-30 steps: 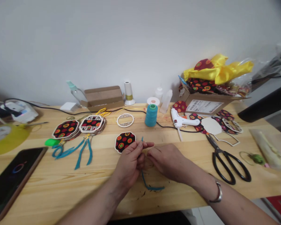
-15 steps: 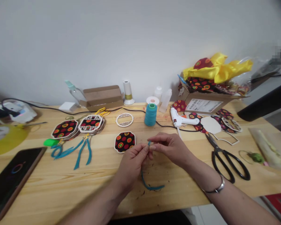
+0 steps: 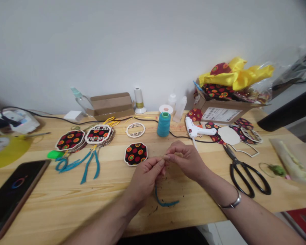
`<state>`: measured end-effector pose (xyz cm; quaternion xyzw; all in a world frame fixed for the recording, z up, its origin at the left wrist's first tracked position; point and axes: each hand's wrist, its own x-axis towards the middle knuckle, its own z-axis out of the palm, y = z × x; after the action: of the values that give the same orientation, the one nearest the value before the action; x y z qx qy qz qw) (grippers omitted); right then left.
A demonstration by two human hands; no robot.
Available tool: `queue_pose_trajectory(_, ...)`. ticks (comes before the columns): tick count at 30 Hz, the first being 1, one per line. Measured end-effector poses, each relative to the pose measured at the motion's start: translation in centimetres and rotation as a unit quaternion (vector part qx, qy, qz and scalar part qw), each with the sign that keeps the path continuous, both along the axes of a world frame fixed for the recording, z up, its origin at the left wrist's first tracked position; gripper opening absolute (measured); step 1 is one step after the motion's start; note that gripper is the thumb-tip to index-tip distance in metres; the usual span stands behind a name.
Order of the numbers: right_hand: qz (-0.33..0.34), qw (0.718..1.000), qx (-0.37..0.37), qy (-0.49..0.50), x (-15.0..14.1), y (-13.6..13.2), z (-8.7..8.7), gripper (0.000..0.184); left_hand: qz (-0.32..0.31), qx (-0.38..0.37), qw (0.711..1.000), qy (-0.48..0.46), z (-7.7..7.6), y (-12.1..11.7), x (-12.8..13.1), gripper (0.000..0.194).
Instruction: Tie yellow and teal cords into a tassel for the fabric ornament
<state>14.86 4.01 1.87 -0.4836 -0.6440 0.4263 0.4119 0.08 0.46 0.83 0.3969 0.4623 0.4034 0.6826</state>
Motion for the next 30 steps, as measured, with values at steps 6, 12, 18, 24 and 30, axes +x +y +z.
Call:
queue_pose_trajectory(6,-0.069,0.996,0.039,0.028,1.0,0.9,-0.2,0.009,0.018,-0.011,1.0,0.007,-0.1,0.0,0.0,0.023)
queue_pose_trajectory(12,-0.048,0.945,-0.053,0.319,1.9,1.5,0.7,0.014,0.036,-0.001,0.998,0.044,-0.3,0.1,0.0,0.024)
queue_pose_trajectory(18,-0.027,0.903,-0.079,0.422,2.9,1.9,2.1,0.014,0.045,0.035,0.993,0.105,-0.3,0.2,-0.1,0.021)
queue_pose_trajectory(24,-0.086,0.906,-0.029,0.414,4.5,2.3,3.2,0.017,0.045,0.057,0.988,0.133,-0.4,0.2,-0.2,0.02)
queue_pose_trajectory(30,-0.145,0.906,0.073,0.39,5.8,2.7,3.7,0.022,0.125,0.119,0.972,0.158,-0.2,0.2,-0.3,0.023)
